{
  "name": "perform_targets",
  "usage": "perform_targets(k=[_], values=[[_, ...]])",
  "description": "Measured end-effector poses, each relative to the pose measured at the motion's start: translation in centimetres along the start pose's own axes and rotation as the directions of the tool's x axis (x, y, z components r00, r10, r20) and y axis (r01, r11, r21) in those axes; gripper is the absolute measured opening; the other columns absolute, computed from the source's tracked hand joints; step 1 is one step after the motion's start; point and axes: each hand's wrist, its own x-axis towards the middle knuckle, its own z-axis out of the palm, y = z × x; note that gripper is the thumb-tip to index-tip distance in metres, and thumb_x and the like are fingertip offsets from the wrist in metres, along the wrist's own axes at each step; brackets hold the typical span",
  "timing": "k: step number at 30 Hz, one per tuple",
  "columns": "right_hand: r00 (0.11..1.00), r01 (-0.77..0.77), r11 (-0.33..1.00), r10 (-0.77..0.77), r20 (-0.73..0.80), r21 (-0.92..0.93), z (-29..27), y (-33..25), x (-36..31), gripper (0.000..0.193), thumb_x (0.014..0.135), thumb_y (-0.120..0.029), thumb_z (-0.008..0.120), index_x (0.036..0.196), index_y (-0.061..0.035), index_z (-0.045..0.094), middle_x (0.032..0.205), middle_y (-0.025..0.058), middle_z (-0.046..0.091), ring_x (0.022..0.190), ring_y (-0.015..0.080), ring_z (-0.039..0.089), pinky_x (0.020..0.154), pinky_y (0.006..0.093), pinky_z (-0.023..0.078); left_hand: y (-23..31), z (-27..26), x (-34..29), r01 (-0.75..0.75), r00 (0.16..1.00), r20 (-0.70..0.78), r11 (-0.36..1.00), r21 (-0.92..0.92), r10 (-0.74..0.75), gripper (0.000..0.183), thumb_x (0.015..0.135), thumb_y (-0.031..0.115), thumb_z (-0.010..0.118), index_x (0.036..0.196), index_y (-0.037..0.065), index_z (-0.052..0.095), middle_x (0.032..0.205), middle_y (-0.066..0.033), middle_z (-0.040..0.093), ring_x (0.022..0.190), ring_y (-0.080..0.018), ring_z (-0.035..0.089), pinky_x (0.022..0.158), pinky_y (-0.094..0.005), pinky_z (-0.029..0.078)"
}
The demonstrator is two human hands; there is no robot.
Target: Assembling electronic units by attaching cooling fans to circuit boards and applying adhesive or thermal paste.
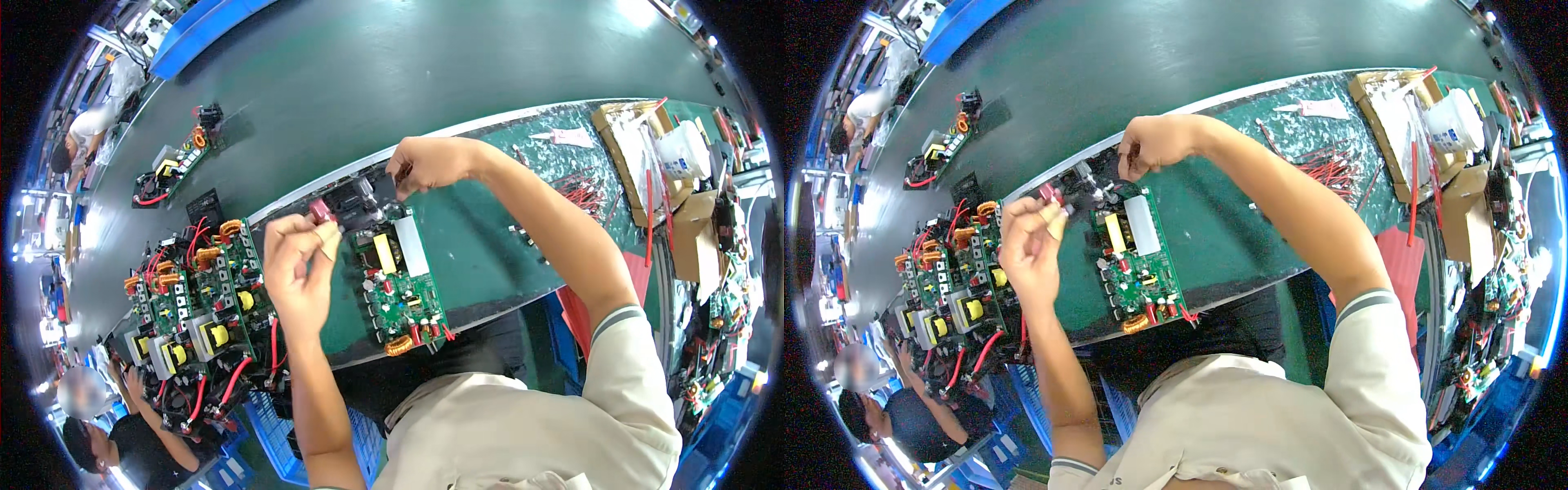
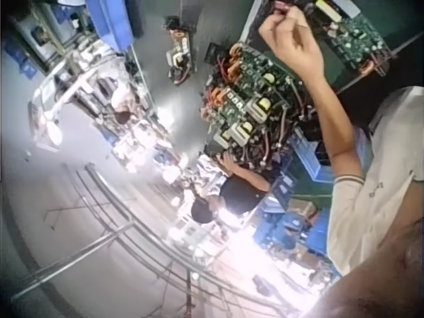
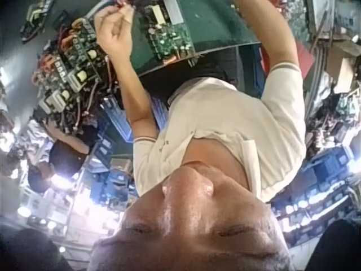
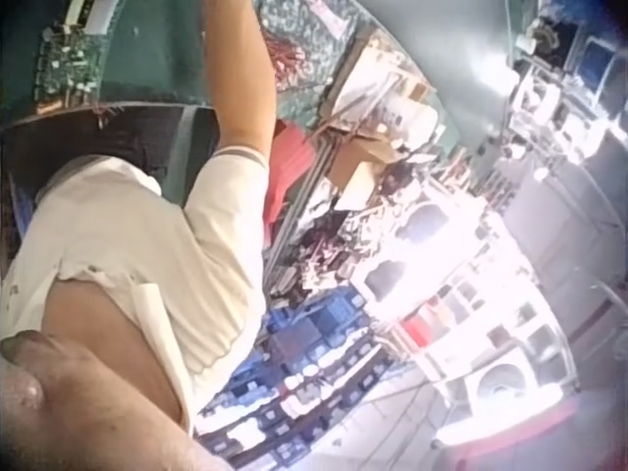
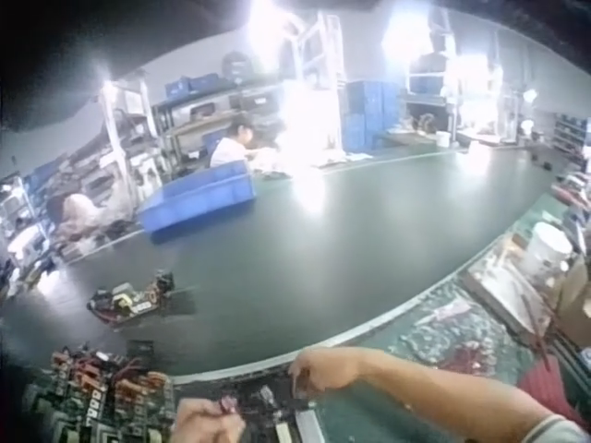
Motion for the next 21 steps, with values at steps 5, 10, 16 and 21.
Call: perform_targets(k=[5, 10, 16, 21], values=[[0.995, -0.069, 0.983, 0.055, 0.085, 0.171, 0.3, 0.8, 0.1, 0.01, 0.084, -0.013, 0.068, 0.081, -0.0033, 0.068, 0.071, -0.0001, 0.063, 0.063, 0.0098, 0.058, 0.056, 0.0259, 0.044, 0.1, 0.1, 0.9, 0.117, 0.993, 0.021, 0.977, -0.178, -0.115, 0.013, 0.083, -0.01, 0.068, 0.09, -0.003, 0.061, 0.101, -0.0061, 0.052, 0.091, -0.0126, 0.058, 0.08, -0.0229, 0.05], [0.995, -0.087, 0.97, 0.073, 0.067, 0.229, 0.3, 1.1, 0.3, 0.01, 0.081, -0.012, 0.069, 0.077, -0.0031, 0.065, 0.069, 0.0002, 0.061, 0.059, 0.01, 0.056, 0.051, 0.0272, 0.042, -0.3, -0.1, -0.4, -0.032, 0.999, -0.015, 0.999, 0.028, 0.033, 0.016, 0.078, -0.008, 0.074, 0.088, 0.001, 0.065, 0.095, -0.0059, 0.054, 0.083, -0.0152, 0.057, 0.073, -0.025, 0.046], [0.994, 0.093, 0.996, -0.093, 0.063, -0.005, 1.1, 0.2, 1.7, 0.017, 0.077, -0.01, 0.072, 0.071, 0.0009, 0.061, 0.065, 0.0026, 0.057, 0.057, 0.0135, 0.053, 0.051, 0.0312, 0.043, -0.6, 0.4, -4.2, -0.043, 0.998, -0.041, 0.997, -0.06, 0.041, 0.019, 0.076, -0.011, 0.072, 0.087, 0.004, 0.065, 0.098, -0.0076, 0.049, 0.108, -0.0344, 0.06, 0.092, -0.0414, 0.052], [0.997, 0.019, 0.996, -0.026, 0.078, 0.09, 0.6, -0.3, 1.6, 0.006, 0.077, -0.002, 0.063, 0.079, 0.0041, 0.063, 0.08, 0.0082, 0.068, 0.067, 0.0148, 0.061, 0.059, 0.0291, 0.048, -0.7, 0.6, -3.7, -0.017, 0.995, -0.101, 0.996, -0.092, 0.007, 0.019, 0.077, -0.012, 0.072, 0.088, 0.001, 0.065, 0.1, -0.0087, 0.051, 0.102, -0.0286, 0.061, 0.09, -0.0372, 0.052]])
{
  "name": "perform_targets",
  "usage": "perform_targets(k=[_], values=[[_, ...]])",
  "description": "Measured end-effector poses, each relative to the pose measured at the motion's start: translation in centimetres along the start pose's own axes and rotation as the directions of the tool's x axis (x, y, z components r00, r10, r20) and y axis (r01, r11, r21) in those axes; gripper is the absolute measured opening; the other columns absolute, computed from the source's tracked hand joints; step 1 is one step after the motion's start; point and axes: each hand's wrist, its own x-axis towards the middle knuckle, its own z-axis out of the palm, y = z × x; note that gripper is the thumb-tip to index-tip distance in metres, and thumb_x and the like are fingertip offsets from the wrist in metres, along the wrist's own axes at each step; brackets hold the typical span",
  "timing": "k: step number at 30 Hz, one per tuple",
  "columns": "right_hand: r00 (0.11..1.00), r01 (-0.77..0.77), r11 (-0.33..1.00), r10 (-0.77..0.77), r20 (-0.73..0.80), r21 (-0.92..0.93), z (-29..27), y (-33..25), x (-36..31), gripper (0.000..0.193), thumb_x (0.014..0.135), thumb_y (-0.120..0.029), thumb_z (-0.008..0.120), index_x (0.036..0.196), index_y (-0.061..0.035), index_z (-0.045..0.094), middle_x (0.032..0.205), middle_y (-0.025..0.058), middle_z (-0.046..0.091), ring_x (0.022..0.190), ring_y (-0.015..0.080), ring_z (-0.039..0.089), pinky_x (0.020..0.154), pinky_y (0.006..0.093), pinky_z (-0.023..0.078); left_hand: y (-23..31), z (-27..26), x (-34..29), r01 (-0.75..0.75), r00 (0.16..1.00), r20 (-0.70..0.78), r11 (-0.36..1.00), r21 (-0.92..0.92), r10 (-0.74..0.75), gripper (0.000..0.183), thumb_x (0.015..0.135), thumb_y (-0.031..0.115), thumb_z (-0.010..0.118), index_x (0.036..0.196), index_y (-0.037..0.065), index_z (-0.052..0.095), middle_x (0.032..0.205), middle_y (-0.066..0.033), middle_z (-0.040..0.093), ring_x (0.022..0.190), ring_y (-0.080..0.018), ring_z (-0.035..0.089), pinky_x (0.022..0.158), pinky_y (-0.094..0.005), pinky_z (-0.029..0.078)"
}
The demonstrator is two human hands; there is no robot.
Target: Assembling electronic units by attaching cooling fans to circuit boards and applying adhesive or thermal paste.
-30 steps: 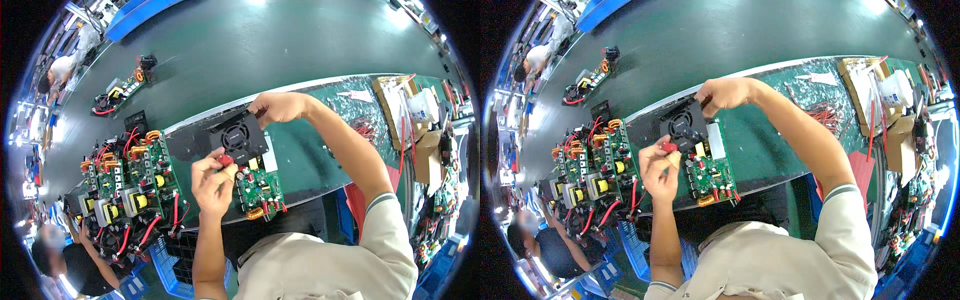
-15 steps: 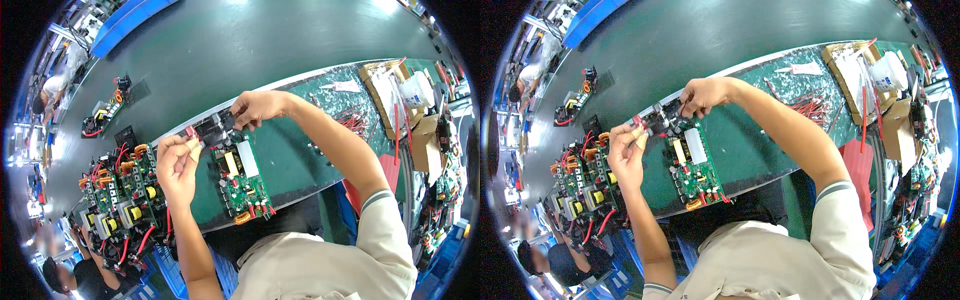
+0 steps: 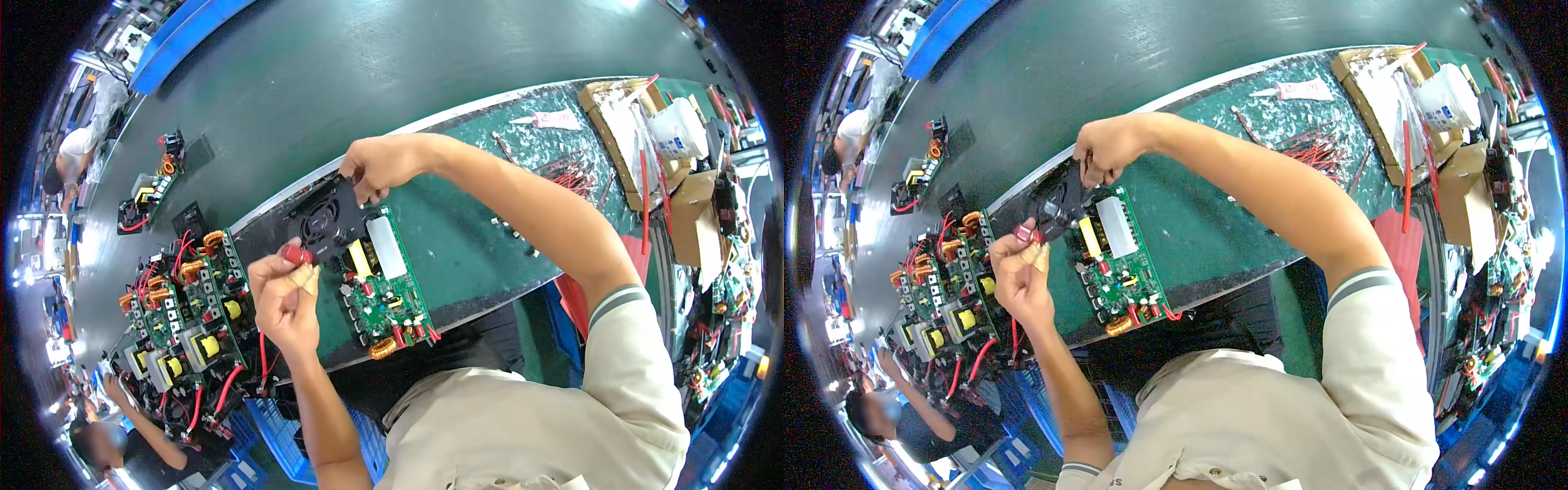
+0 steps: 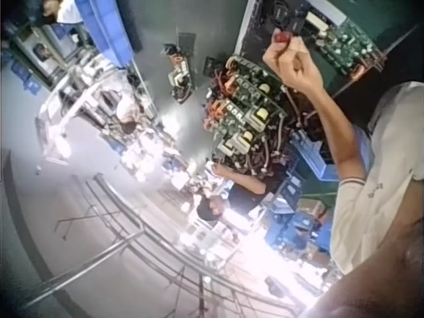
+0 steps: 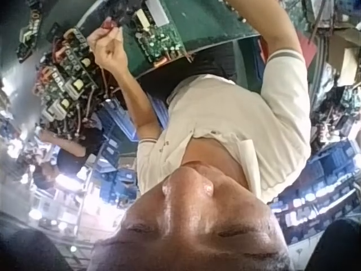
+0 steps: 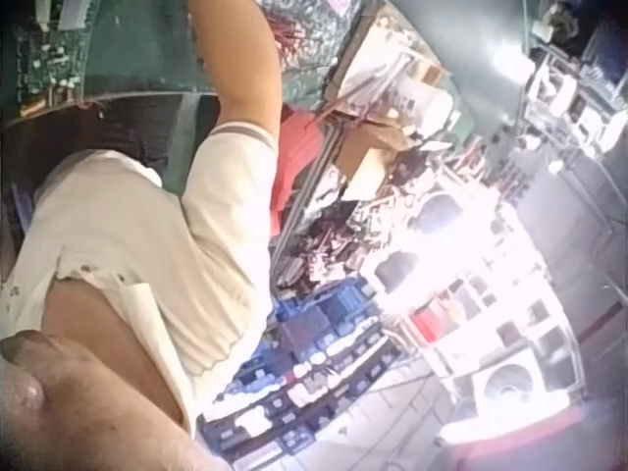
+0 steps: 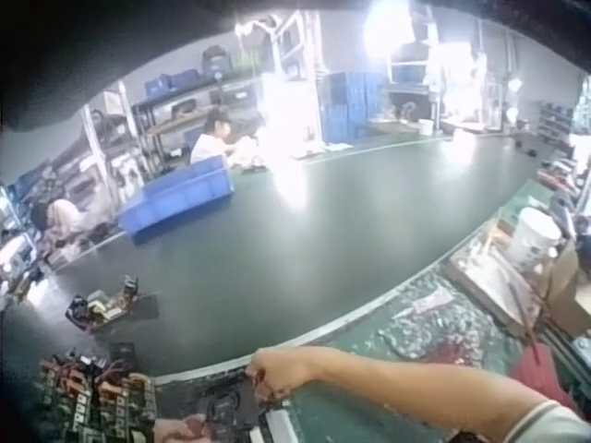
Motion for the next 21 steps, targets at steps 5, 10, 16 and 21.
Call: perform_targets(k=[5, 10, 16, 21], values=[[0.998, 0.013, 1.0, -0.013, 0.061, 0.005, -0.8, 1.2, -0.6, 0.015, 0.076, -0.001, 0.064, 0.09, 0.0033, 0.068, 0.088, 0.0058, 0.07, 0.074, 0.0151, 0.064, 0.064, 0.0284, 0.052, -0.2, -0.5, 2.2, 0.096, 0.995, 0.037, 0.995, -0.024, -0.095, 0.017, 0.079, -0.011, 0.071, 0.092, -0.001, 0.067, 0.104, -0.0079, 0.051, 0.098, -0.0169, 0.057, 0.086, -0.0292, 0.05], [1.0, -0.004, 0.997, 0.004, 0.007, 0.083, -0.4, 1.0, -1.7, 0.009, 0.077, -0.003, 0.064, 0.085, 0.0018, 0.066, 0.079, 0.0053, 0.067, 0.073, 0.0123, 0.06, 0.066, 0.0273, 0.047, -0.4, -0.4, 4.1, 0.123, 0.989, 0.089, 0.992, -0.029, -0.12, 0.015, 0.081, -0.011, 0.069, 0.094, -0.002, 0.066, 0.103, -0.0068, 0.051, 0.098, -0.0146, 0.055, 0.087, -0.0271, 0.049], [0.999, 0.04, 0.996, -0.038, -0.036, 0.082, -0.7, 1.8, -1.4, 0.016, 0.073, -0.002, 0.068, 0.088, 0.0018, 0.067, 0.078, 0.0047, 0.067, 0.075, 0.0124, 0.061, 0.071, 0.0283, 0.047, 0.1, 0.3, 4.6, 0.145, 0.987, 0.082, 0.986, -0.082, -0.138, 0.015, 0.082, -0.01, 0.069, 0.095, -0.002, 0.065, 0.102, -0.0066, 0.052, 0.096, -0.0143, 0.057, 0.085, -0.0261, 0.049], [0.991, 0.066, 0.998, -0.067, -0.118, -0.009, 0.2, 2.0, -1.1, 0.021, 0.07, 0.002, 0.07, 0.091, 0.0037, 0.066, 0.08, 0.0064, 0.069, 0.075, 0.013, 0.063, 0.07, 0.0291, 0.048, 1.0, 0.1, 5.8, 0.187, 0.972, 0.146, 0.982, -0.004, -0.184, 0.015, 0.085, -0.007, 0.067, 0.098, 0.0, 0.063, 0.104, -0.0063, 0.053, 0.096, -0.0134, 0.057, 0.084, -0.0259, 0.05]])
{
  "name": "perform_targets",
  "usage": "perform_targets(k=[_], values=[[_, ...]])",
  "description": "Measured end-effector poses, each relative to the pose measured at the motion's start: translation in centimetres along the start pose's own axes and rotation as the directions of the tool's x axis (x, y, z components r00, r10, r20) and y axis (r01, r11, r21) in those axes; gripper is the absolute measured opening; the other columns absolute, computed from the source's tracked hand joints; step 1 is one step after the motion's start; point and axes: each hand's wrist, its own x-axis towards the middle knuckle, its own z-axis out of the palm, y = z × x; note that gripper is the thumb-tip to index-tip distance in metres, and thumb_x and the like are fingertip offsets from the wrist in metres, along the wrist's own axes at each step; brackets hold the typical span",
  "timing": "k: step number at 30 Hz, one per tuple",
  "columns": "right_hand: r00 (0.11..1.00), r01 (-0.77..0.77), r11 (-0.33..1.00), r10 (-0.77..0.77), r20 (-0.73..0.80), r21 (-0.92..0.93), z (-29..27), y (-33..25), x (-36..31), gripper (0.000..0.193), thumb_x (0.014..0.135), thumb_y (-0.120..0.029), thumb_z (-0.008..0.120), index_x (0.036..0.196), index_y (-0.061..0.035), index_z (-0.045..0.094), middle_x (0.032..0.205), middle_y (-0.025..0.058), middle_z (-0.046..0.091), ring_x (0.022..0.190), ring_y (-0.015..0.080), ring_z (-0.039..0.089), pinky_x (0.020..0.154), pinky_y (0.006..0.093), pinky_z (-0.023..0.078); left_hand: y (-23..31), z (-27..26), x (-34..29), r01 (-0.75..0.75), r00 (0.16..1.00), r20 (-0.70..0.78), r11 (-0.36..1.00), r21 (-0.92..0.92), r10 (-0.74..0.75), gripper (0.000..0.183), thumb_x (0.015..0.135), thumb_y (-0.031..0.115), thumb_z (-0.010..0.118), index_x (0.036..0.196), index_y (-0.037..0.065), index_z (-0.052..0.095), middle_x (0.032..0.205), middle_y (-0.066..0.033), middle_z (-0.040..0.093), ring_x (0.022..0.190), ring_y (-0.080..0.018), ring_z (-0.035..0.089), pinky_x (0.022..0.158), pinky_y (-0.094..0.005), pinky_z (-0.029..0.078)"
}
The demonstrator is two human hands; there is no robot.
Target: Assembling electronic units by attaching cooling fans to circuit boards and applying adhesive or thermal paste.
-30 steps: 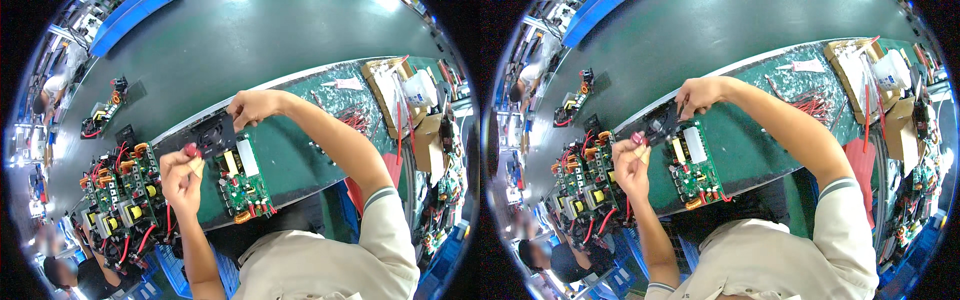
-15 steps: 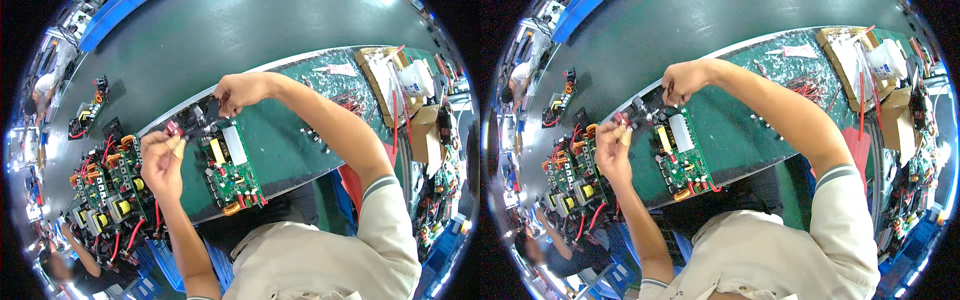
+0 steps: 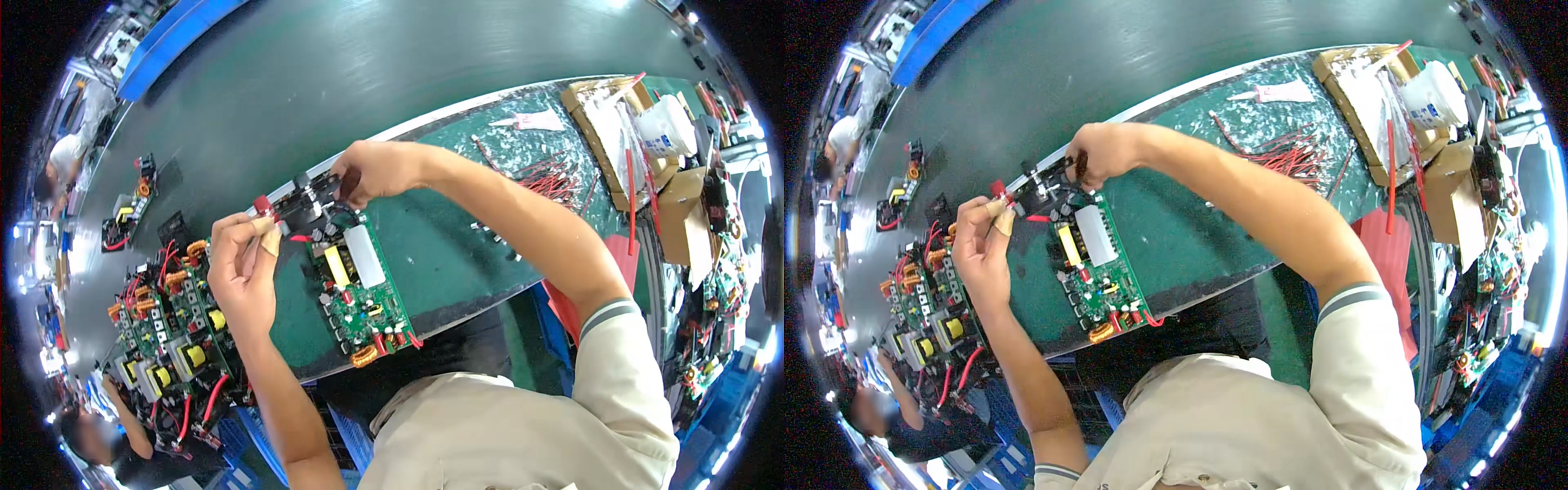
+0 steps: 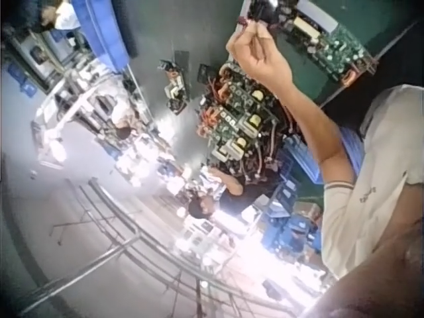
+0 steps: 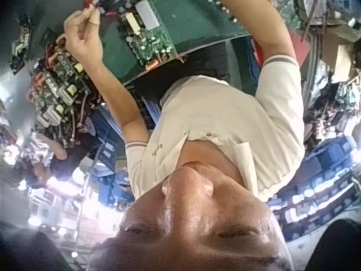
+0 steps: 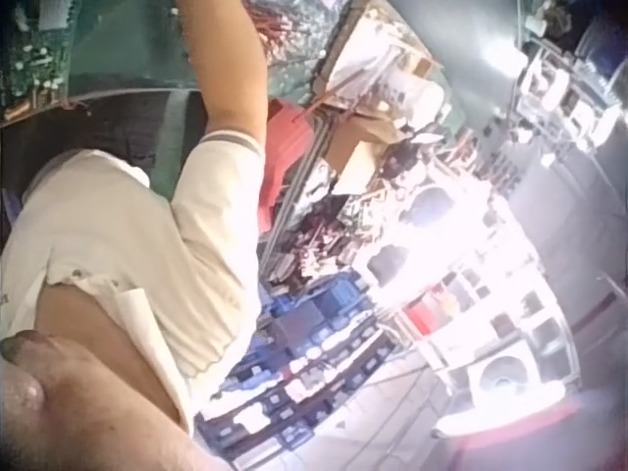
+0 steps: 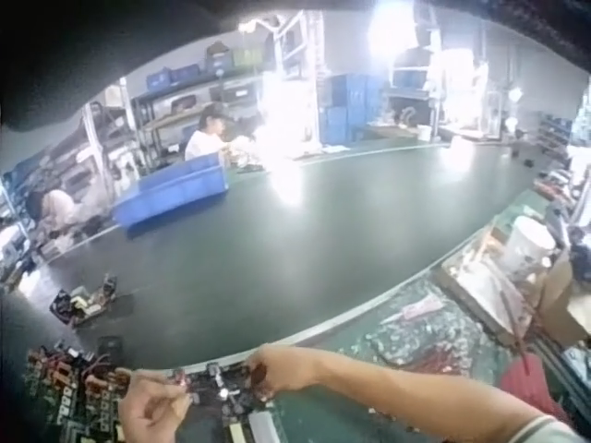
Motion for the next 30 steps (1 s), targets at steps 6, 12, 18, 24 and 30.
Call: perform_targets(k=[6, 12, 18, 24, 30], values=[[0.98, 0.056, 0.991, -0.077, -0.181, -0.119, 1.4, 0.4, -1.8, 0.031, 0.07, 0.004, 0.069, 0.1, 0.004, 0.062, 0.08, 0.0113, 0.069, 0.076, 0.0175, 0.067, 0.07, 0.0328, 0.052, 5.1, 3.1, -0.3, -0.318, 0.947, 0.184, 0.685, 0.655, 0.263, 0.033, 0.073, 0.007, 0.077, 0.105, 0.011, 0.069, 0.13, -0.0134, 0.046, 0.127, -0.04, 0.044, 0.104, -0.047, 0.039], [0.909, 0.153, 0.977, -0.198, -0.368, -0.148, 3.0, 0.9, -2.5, 0.03, 0.073, 0.003, 0.068, 0.102, 0.0012, 0.062, 0.08, 0.0134, 0.069, 0.076, 0.0232, 0.069, 0.07, 0.0348, 0.054, 6.0, 5.9, -2.0, -0.329, 0.933, 0.358, 0.512, 0.793, 0.046, 0.053, 0.065, 0.02, 0.084, 0.115, 0.02, 0.068, 0.149, -0.013, 0.03, 0.14, -0.0456, 0.021, 0.109, -0.0665, 0.019], [0.889, 0.136, 0.969, -0.211, -0.407, -0.205, 3.4, 1.1, -2.9, 0.028, 0.073, 0.002, 0.066, 0.101, -0.0004, 0.062, 0.079, 0.0148, 0.068, 0.076, 0.0297, 0.068, 0.068, 0.0387, 0.052, 4.8, 5.9, -2.4, -0.215, 0.976, 0.199, 0.592, 0.777, 0.093, 0.074, 0.058, 0.008, 0.086, 0.126, 0.015, 0.059, 0.152, -0.0163, 0.027, 0.14, -0.0401, 0.027, 0.114, -0.0505, 0.025], [0.894, 0.055, 0.974, -0.147, -0.424, -0.22, 3.6, 0.2, -3.6, 0.033, 0.073, 0.003, 0.065, 0.106, -0.0013, 0.064, 0.082, 0.0153, 0.07, 0.079, 0.0306, 0.069, 0.07, 0.0393, 0.053, 3.4, 4.9, -1.9, -0.174, 0.984, 0.084, 0.779, 0.602, 0.155, 0.082, 0.061, 0.008, 0.086, 0.132, 0.003, 0.047, 0.139, -0.0162, 0.043, 0.134, -0.0428, 0.034, 0.109, -0.051, 0.031], [0.87, 0.063, 0.988, -0.123, -0.478, -0.139, 3.8, 0.5, -4.3, 0.036, 0.073, 0.003, 0.063, 0.108, -0.0054, 0.066, 0.087, 0.0208, 0.069, 0.088, 0.0396, 0.066, 0.077, 0.0463, 0.054, 3.9, 6.3, -3.4, -0.26, 0.965, 0.183, 0.635, 0.728, 0.186, 0.095, 0.056, 0.009, 0.089, 0.137, 0.003, 0.041, 0.135, -0.0138, 0.044, 0.135, -0.0429, 0.031, 0.112, -0.054, 0.027]])
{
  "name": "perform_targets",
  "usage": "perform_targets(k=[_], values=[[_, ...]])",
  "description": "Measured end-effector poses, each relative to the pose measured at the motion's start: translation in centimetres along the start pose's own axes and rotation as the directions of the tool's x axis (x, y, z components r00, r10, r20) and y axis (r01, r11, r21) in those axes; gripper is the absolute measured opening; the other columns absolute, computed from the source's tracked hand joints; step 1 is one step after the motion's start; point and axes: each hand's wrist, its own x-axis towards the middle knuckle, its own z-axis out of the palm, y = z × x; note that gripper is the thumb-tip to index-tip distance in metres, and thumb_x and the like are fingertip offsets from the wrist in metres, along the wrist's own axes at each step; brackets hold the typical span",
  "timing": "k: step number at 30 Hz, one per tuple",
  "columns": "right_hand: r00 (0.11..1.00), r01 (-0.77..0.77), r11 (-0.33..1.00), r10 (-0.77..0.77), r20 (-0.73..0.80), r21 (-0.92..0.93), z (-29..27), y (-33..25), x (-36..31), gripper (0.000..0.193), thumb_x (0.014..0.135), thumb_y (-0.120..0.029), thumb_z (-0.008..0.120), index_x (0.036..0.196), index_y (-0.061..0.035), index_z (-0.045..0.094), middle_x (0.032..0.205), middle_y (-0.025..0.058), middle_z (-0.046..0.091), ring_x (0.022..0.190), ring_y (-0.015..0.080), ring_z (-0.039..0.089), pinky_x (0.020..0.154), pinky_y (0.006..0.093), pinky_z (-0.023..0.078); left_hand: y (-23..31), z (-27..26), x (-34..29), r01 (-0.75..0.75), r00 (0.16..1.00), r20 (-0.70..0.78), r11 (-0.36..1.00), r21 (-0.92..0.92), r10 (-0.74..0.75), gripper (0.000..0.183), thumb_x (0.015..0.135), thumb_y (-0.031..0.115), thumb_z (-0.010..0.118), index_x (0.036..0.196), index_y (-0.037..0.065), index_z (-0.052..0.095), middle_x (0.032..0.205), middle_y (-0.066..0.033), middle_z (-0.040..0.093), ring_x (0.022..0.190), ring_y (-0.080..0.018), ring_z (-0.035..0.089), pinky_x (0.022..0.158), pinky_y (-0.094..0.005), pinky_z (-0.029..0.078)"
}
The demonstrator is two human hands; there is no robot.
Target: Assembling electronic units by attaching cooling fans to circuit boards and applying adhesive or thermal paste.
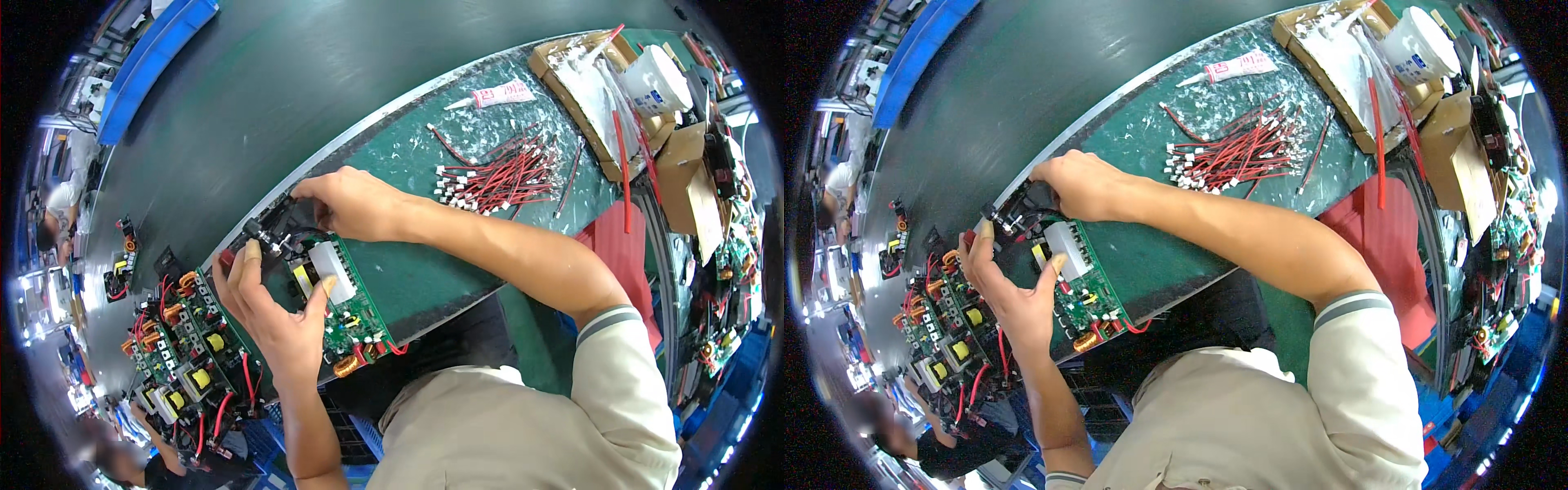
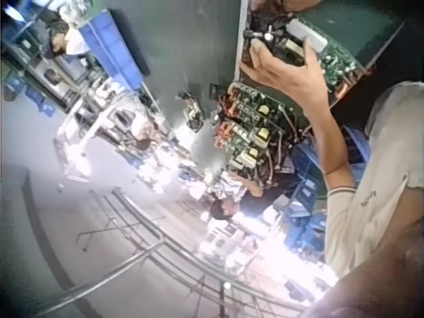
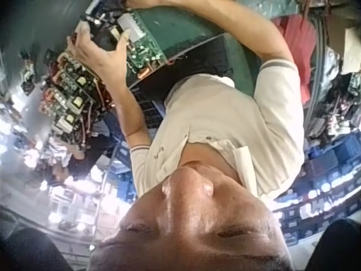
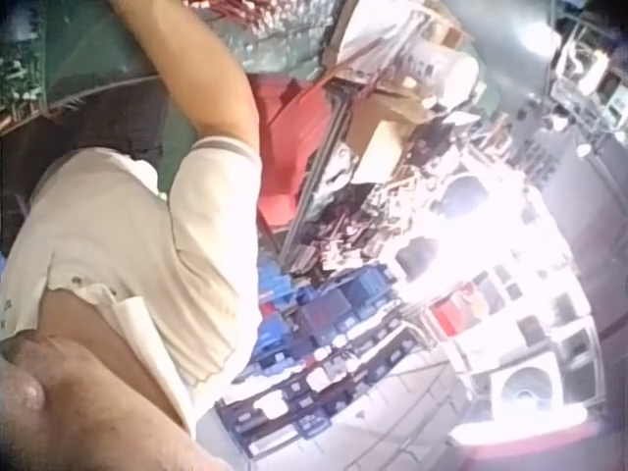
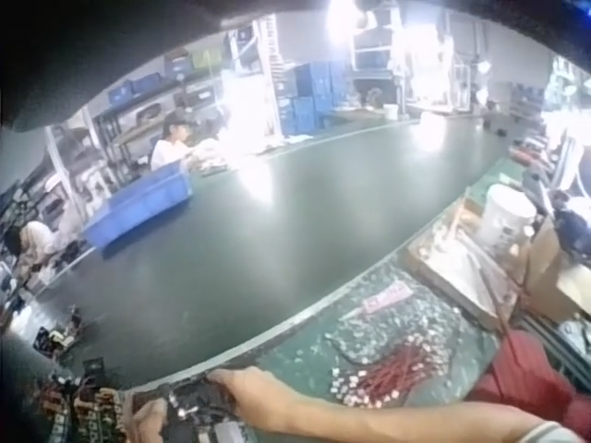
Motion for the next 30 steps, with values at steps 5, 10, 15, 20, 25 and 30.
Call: perform_targets(k=[5, 10, 15, 20, 25, 30], values=[[0.998, 0.058, 0.997, -0.058, -0.01, -0.049, -0.2, -0.2, -0.5, 0.047, 0.073, 0.007, 0.062, 0.119, -0.0012, 0.061, 0.081, 0.0156, 0.07, 0.077, 0.0306, 0.069, 0.07, 0.0388, 0.054, 0.6, 0.5, 0.0, 0.047, 0.999, -0.028, 0.998, 0.03, -0.046, 0.096, 0.055, 0.008, 0.089, 0.137, 0.004, 0.039, 0.136, -0.0138, 0.043, 0.137, -0.043, 0.027, 0.113, -0.0544, 0.025], [0.995, 0.084, 0.996, -0.085, -0.044, -0.026, 0.0, 0.0, -0.9, 0.047, 0.072, 0.008, 0.062, 0.119, 0.0, 0.061, 0.078, 0.0157, 0.069, 0.075, 0.031, 0.069, 0.069, 0.0384, 0.053, 0.7, 0.4, 0.0, 0.041, 0.999, -0.006, 0.996, 0.075, -0.04, 0.095, 0.056, 0.007, 0.089, 0.138, 0.004, 0.039, 0.137, -0.0146, 0.042, 0.138, -0.0439, 0.026, 0.114, -0.0557, 0.024], [0.992, 0.083, 0.997, -0.082, -0.091, 0.007, 0.8, 0.6, -1.4, 0.047, 0.072, 0.008, 0.063, 0.119, 0.0008, 0.06, 0.077, 0.0159, 0.068, 0.075, 0.0313, 0.068, 0.069, 0.0386, 0.053, 0.5, 0.5, 0.1, 0.022, 1.0, -0.003, 0.997, 0.07, -0.022, 0.095, 0.057, 0.008, 0.088, 0.138, 0.004, 0.038, 0.138, -0.0146, 0.042, 0.138, -0.0439, 0.026, 0.114, -0.0565, 0.022], [0.994, 0.069, 0.998, -0.067, -0.091, 0.01, 0.8, 0.7, -1.2, 0.049, 0.072, 0.005, 0.067, 0.12, 0.0003, 0.058, 0.08, 0.0184, 0.068, 0.079, 0.0344, 0.068, 0.072, 0.0406, 0.053, 0.3, 0.4, 0.2, 0.016, 1.0, 0.001, 0.998, 0.064, -0.017, 0.093, 0.058, 0.007, 0.087, 0.138, 0.004, 0.038, 0.139, -0.0144, 0.043, 0.138, -0.0428, 0.027, 0.115, -0.0557, 0.022], [0.997, -0.051, 0.976, 0.038, -0.068, -0.211, 0.9, 0.6, -0.1, 0.043, 0.07, -0.004, 0.073, 0.109, 0.0033, 0.057, 0.089, 0.0227, 0.067, 0.088, 0.0393, 0.066, 0.076, 0.0442, 0.053, 0.5, 0.8, 0.5, -0.002, 1.0, -0.022, 0.999, 0.039, 0.003, 0.094, 0.058, 0.008, 0.087, 0.139, 0.005, 0.038, 0.139, -0.0134, 0.043, 0.138, -0.0414, 0.027, 0.115, -0.0536, 0.022], [0.997, 0.028, 0.979, -0.041, -0.059, -0.204, -0.4, 1.3, -0.1, 0.051, 0.066, -0.021, 0.083, 0.103, 0.0047, 0.06, 0.094, 0.0257, 0.067, 0.095, 0.0423, 0.064, 0.084, 0.0457, 0.052, 0.7, 0.1, 1.1, 0.015, 1.0, -0.003, 0.999, 0.05, -0.015, 0.096, 0.059, 0.01, 0.087, 0.141, 0.009, 0.038, 0.142, -0.0127, 0.041, 0.139, -0.041, 0.025, 0.115, -0.0533, 0.022]])
